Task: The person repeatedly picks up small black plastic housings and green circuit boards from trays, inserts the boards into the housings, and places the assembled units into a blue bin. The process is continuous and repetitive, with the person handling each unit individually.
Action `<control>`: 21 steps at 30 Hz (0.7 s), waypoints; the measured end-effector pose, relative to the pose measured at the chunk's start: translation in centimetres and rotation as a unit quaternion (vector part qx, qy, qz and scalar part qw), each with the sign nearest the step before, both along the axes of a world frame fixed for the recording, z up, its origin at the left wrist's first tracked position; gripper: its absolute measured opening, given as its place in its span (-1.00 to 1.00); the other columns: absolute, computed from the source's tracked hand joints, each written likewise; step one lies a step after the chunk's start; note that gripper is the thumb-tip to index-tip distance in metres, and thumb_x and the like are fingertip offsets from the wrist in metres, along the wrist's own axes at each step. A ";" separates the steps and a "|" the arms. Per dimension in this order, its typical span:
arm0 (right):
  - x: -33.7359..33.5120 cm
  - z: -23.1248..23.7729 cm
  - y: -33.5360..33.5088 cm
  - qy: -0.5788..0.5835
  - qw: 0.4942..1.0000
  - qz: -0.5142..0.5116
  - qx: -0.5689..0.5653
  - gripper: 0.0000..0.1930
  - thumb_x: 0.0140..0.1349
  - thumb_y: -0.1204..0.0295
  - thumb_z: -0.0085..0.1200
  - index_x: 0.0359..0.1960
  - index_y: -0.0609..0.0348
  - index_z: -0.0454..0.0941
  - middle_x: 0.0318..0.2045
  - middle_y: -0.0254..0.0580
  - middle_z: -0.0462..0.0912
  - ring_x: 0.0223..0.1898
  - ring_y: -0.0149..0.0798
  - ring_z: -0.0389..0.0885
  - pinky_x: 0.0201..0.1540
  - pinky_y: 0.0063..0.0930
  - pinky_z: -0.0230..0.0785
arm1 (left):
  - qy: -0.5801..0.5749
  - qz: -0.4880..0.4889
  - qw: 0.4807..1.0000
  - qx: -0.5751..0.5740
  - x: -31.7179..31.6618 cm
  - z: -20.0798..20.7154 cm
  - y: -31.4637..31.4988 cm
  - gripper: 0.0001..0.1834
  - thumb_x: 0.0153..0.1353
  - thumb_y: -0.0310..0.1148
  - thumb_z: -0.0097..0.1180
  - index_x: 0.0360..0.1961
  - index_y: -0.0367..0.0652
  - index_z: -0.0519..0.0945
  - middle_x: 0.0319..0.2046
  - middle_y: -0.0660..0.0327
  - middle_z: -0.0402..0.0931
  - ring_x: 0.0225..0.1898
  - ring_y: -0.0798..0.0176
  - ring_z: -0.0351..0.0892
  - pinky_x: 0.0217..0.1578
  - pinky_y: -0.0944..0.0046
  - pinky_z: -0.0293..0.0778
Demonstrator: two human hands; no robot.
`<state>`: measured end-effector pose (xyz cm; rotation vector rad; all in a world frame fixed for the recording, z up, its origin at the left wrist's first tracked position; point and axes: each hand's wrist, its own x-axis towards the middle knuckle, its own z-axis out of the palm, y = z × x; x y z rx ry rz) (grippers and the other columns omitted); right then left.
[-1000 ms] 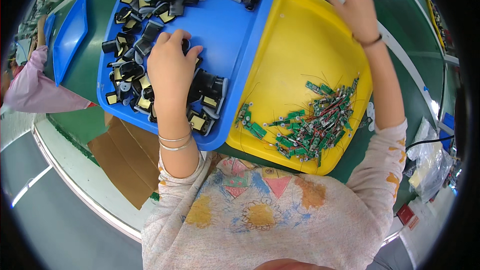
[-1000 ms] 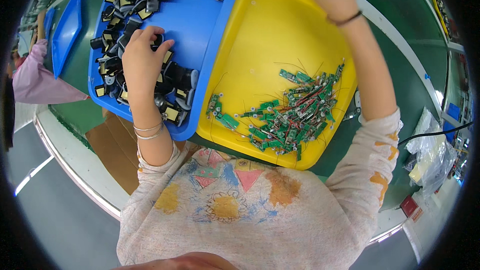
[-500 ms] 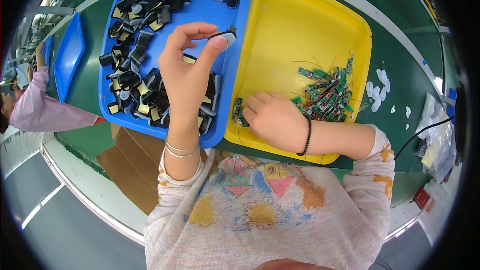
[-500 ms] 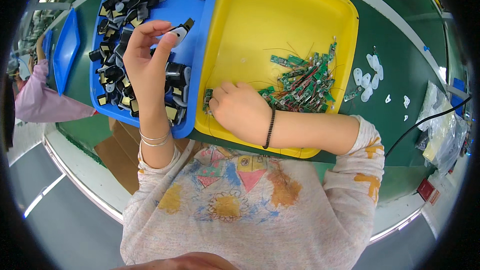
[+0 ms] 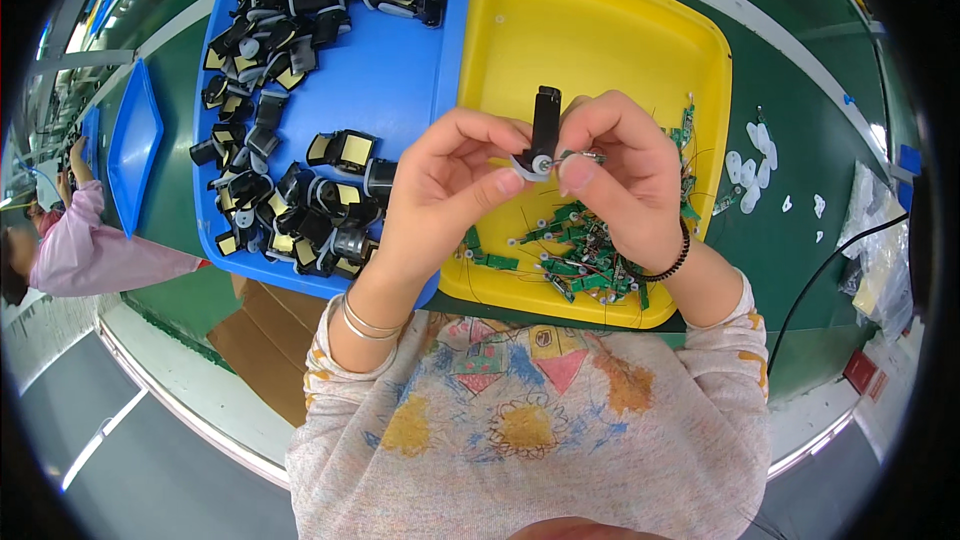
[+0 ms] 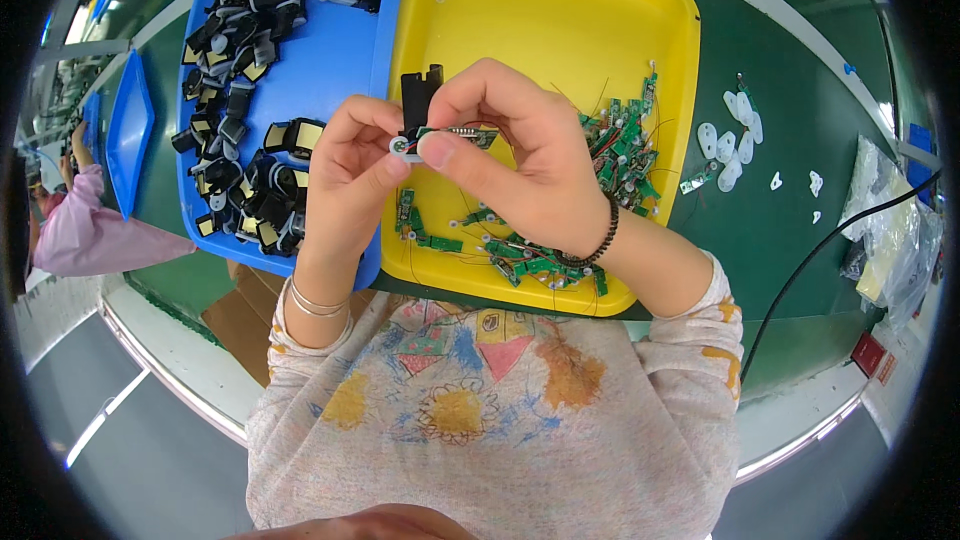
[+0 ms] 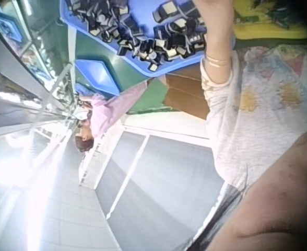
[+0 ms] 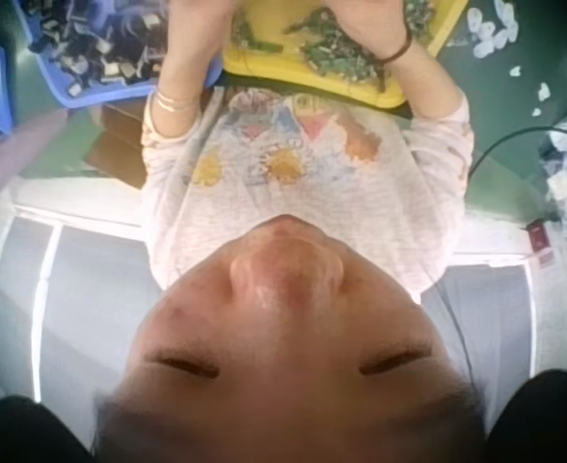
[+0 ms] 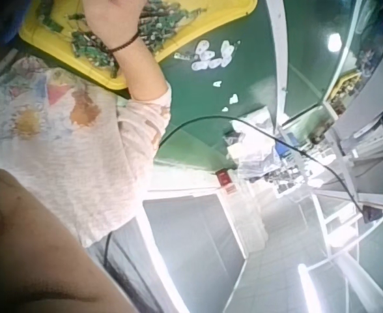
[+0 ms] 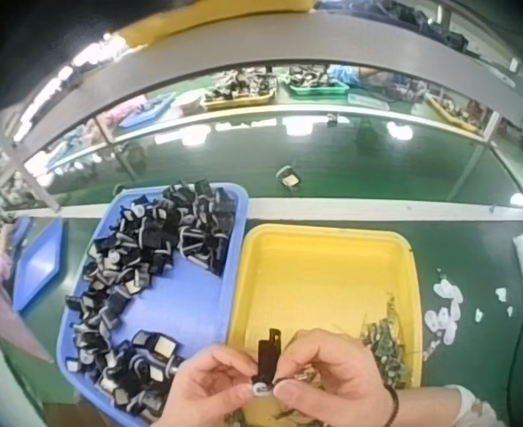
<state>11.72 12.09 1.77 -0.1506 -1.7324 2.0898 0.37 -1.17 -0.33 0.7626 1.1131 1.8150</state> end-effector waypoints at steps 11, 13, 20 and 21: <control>-0.5 -0.9 0.0 0.047 0.961 -0.116 0.245 -0.88 -0.09 0.55 0.16 -0.50 0.21 0.47 -0.57 -0.22 0.49 -0.56 -0.30 0.46 -0.49 -0.55 0.30 | 0.066 0.047 0.996 -0.032 0.6 1.0 -0.2 -0.71 0.01 -0.63 0.08 -0.17 -0.32 0.42 -0.08 0.04 0.40 -0.05 0.28 0.42 -0.09 0.31 0.41; -0.5 -1.0 0.0 0.044 0.960 -0.131 0.244 -0.88 -0.10 0.55 0.16 -0.51 0.20 0.47 -0.58 -0.22 0.49 -0.56 -0.30 0.47 -0.49 -0.55 0.30 | 0.056 0.043 0.997 -0.028 0.6 1.0 -0.2 -0.71 0.01 -0.63 0.08 -0.18 -0.32 0.42 -0.08 0.05 0.40 -0.04 0.27 0.41 -0.08 0.31 0.40; -0.5 -1.0 -0.1 0.046 0.949 -0.135 0.282 -0.88 -0.13 0.56 0.16 -0.52 0.19 0.47 -0.61 -0.25 0.48 -0.61 -0.31 0.45 -0.55 -0.57 0.29 | 0.056 0.032 0.998 -0.019 0.7 1.3 -0.1 -0.73 0.01 -0.63 0.08 -0.20 -0.32 0.41 -0.10 0.07 0.40 -0.06 0.28 0.42 -0.06 0.31 0.39; -0.4 -0.9 -0.2 0.046 0.949 -0.132 0.282 -0.88 -0.13 0.57 0.15 -0.53 0.19 0.46 -0.62 -0.25 0.48 -0.62 -0.32 0.44 -0.57 -0.57 0.28 | 0.063 0.033 0.997 -0.013 0.7 1.2 -0.1 -0.73 0.01 -0.63 0.08 -0.20 -0.32 0.42 -0.11 0.07 0.40 -0.06 0.28 0.42 -0.06 0.30 0.39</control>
